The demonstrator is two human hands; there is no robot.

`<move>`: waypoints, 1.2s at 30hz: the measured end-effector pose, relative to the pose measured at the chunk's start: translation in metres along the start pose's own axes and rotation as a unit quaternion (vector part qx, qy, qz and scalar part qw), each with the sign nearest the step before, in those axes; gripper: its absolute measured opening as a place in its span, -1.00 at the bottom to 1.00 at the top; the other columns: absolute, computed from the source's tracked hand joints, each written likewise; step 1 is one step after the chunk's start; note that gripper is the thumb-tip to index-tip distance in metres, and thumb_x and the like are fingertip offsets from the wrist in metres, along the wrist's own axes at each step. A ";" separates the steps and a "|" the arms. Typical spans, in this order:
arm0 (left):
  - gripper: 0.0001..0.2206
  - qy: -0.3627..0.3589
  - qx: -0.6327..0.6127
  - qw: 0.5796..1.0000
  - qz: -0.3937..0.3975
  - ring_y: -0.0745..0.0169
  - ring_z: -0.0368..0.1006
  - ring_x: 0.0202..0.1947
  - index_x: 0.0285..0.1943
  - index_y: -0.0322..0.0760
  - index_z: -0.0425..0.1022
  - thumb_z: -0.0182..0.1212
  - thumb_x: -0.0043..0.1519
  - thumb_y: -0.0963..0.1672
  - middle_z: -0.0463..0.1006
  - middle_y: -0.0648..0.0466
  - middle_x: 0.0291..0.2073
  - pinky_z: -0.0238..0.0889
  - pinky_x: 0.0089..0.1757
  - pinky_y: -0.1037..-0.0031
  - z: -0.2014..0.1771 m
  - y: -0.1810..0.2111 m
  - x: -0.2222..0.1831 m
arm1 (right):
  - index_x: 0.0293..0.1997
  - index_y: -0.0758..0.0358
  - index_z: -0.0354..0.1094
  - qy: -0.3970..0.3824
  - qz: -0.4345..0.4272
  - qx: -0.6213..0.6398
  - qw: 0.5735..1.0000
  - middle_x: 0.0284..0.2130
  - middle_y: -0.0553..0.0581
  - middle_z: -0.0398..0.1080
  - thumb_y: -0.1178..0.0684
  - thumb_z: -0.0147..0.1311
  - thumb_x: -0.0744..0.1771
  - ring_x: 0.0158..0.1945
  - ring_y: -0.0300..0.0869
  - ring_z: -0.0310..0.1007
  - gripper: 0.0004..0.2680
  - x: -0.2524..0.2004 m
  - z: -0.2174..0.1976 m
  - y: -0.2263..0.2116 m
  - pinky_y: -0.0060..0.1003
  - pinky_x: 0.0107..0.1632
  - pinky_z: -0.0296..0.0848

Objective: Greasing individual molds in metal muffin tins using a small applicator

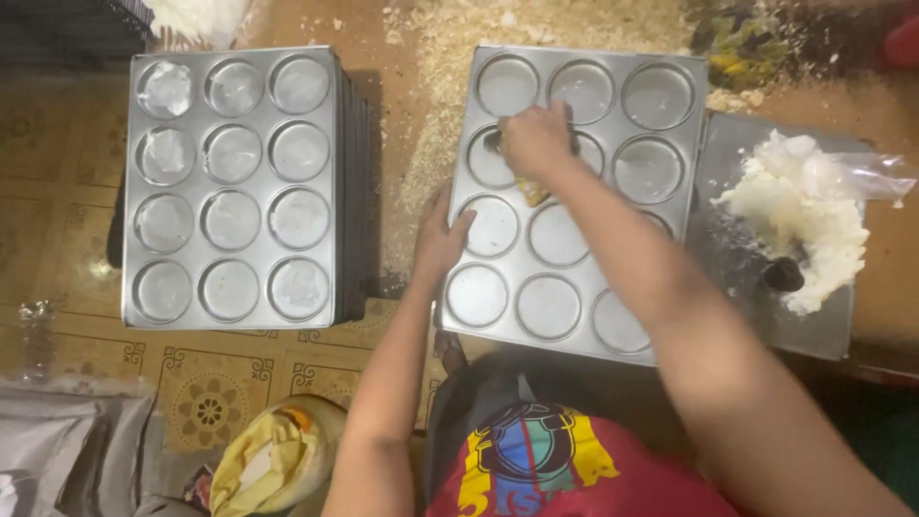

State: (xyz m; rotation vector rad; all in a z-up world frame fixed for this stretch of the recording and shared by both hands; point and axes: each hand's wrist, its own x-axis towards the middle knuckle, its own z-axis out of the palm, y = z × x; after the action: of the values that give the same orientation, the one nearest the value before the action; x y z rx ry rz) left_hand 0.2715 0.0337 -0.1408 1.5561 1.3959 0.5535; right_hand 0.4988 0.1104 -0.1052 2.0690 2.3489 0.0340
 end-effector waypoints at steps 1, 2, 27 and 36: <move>-0.37 0.001 -0.001 1.000 0.002 -0.31 0.02 0.49 0.58 -0.02 0.14 0.16 0.32 0.07 0.12 -0.28 0.48 -0.10 0.40 0.06 0.002 -0.001 0.004 | -0.19 -0.04 0.60 0.002 0.000 -0.001 1.000 -0.44 0.16 0.56 -0.04 0.03 0.29 -0.19 0.13 0.60 -0.83 -0.002 -0.003 -0.006 0.15 -0.08 0.23; -0.35 0.006 0.002 1.000 -0.003 -0.26 0.02 0.50 0.59 -0.03 0.13 0.18 0.31 0.08 0.13 -0.25 0.48 -0.10 0.40 0.07 0.004 -0.006 0.005 | -0.13 -0.10 0.59 -0.055 -0.025 0.039 0.997 -0.35 0.15 0.58 -0.09 0.06 0.29 -0.10 0.11 0.60 -0.82 -0.008 -0.002 -0.015 0.17 -0.03 0.29; -0.30 -0.069 -0.060 0.995 0.024 -0.29 -0.13 0.54 0.63 -0.28 -0.12 0.16 0.33 -0.11 0.03 -0.38 0.50 -0.27 0.43 0.04 -0.031 0.070 -0.025 | 0.11 -0.09 0.56 -0.139 0.231 0.152 0.951 -0.09 0.25 0.60 -0.06 0.11 0.30 0.06 0.20 0.56 -0.73 -0.131 -0.036 0.114 0.12 0.12 0.40; -0.36 -0.048 -0.125 0.987 -0.093 -0.02 -0.15 0.56 0.60 0.03 -0.04 0.03 0.28 -0.12 -0.04 0.04 0.59 -0.22 0.40 0.03 -0.038 0.118 -0.039 | 0.00 0.18 0.51 -0.115 0.308 0.131 0.935 -0.24 0.24 0.55 0.03 -0.08 0.43 -0.22 0.06 0.54 -0.81 -0.053 -0.037 0.173 -0.02 -0.17 0.52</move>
State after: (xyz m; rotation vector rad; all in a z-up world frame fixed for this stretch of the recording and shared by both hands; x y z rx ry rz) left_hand 0.2913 0.0209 -0.0129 1.2231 1.3273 0.5119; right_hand 0.6766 0.0791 -0.0639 2.6716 1.5653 -0.5090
